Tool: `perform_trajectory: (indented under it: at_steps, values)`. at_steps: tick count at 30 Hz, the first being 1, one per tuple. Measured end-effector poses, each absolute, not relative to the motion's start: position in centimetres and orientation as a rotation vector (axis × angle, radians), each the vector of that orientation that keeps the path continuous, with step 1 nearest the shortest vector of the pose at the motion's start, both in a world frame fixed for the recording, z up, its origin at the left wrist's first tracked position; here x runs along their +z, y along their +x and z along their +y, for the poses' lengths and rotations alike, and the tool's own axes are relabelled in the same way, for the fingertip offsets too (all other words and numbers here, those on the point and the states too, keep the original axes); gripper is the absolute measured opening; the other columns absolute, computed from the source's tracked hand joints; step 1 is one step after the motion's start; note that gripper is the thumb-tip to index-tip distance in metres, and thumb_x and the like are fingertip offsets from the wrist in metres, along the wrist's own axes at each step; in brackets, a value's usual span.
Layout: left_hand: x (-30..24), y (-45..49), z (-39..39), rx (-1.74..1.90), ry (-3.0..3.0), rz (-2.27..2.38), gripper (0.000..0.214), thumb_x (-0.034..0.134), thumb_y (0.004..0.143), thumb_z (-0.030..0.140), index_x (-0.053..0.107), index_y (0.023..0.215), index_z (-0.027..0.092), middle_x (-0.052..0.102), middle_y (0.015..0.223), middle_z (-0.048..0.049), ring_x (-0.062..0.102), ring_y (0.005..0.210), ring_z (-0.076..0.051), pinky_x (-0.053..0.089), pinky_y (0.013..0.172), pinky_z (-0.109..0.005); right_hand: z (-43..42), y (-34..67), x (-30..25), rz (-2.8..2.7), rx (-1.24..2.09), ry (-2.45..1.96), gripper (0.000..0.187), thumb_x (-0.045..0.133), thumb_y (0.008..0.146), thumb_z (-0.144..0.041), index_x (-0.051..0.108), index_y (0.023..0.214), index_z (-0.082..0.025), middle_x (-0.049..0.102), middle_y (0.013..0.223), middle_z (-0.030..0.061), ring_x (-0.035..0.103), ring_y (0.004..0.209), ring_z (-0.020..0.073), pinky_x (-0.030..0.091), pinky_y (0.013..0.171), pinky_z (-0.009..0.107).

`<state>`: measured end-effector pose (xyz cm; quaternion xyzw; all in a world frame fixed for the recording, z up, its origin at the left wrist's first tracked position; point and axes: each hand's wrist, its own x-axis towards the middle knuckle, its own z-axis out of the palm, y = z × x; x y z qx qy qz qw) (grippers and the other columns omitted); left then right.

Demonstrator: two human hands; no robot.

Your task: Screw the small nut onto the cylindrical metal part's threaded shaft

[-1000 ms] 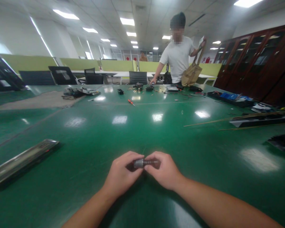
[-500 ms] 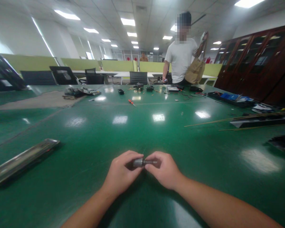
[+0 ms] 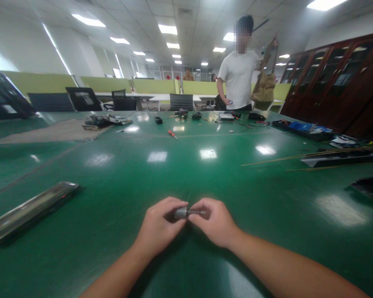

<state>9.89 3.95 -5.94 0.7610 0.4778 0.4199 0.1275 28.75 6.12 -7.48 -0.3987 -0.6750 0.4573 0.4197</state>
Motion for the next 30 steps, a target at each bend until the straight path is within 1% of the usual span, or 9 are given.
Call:
perform_trajectory:
  at_steps: [7, 14, 21, 30]
  values:
    - [-5.8, 9.99, 3.99, 1.211, 2.193, 1.396, 0.015, 0.068, 0.081, 0.021, 0.073, 0.095, 0.022, 0.071, 0.092, -0.0043, 0.067, 0.083, -0.018, 0.053, 0.073, -0.027, 6.16, 28.79, -7.36, -1.693, 1.155, -1.015, 0.01, 0.07, 0.077, -0.023, 0.072, 0.085, -0.017, 0.073, 0.081, 0.0037, 0.066, 0.073, 0.0175, 0.051, 0.068, 0.027]
    - [-6.03, 9.72, 3.98, 1.202, 2.187, 1.409, 0.018, 0.071, 0.079, 0.019, 0.072, 0.097, 0.023, 0.071, 0.093, -0.0018, 0.067, 0.085, -0.016, 0.052, 0.076, -0.026, 6.28, 28.81, -7.63, -1.69, 1.156, -1.016, 0.011, 0.07, 0.076, -0.022, 0.072, 0.085, -0.016, 0.072, 0.08, 0.0037, 0.065, 0.072, 0.0174, 0.05, 0.067, 0.026]
    - [-5.95, 9.77, 3.98, 1.213, 2.185, 1.382, 0.018, 0.07, 0.08, 0.019, 0.072, 0.097, 0.023, 0.071, 0.093, -0.0018, 0.067, 0.084, -0.016, 0.052, 0.075, -0.026, 6.28, 28.78, -7.58, -1.68, 1.166, -1.017, 0.011, 0.07, 0.076, -0.021, 0.071, 0.085, -0.016, 0.072, 0.08, 0.004, 0.065, 0.072, 0.0174, 0.05, 0.067, 0.027]
    - [-5.69, 9.86, 4.03, 1.185, 2.193, 1.412, 0.015, 0.07, 0.081, 0.023, 0.072, 0.096, 0.023, 0.071, 0.093, -0.0032, 0.067, 0.084, -0.018, 0.052, 0.075, -0.027, 6.3, 28.8, -7.46, -1.676, 1.151, -1.034, 0.009, 0.069, 0.075, -0.02, 0.071, 0.083, -0.017, 0.07, 0.077, 0.0018, 0.062, 0.068, 0.0154, 0.048, 0.064, 0.025]
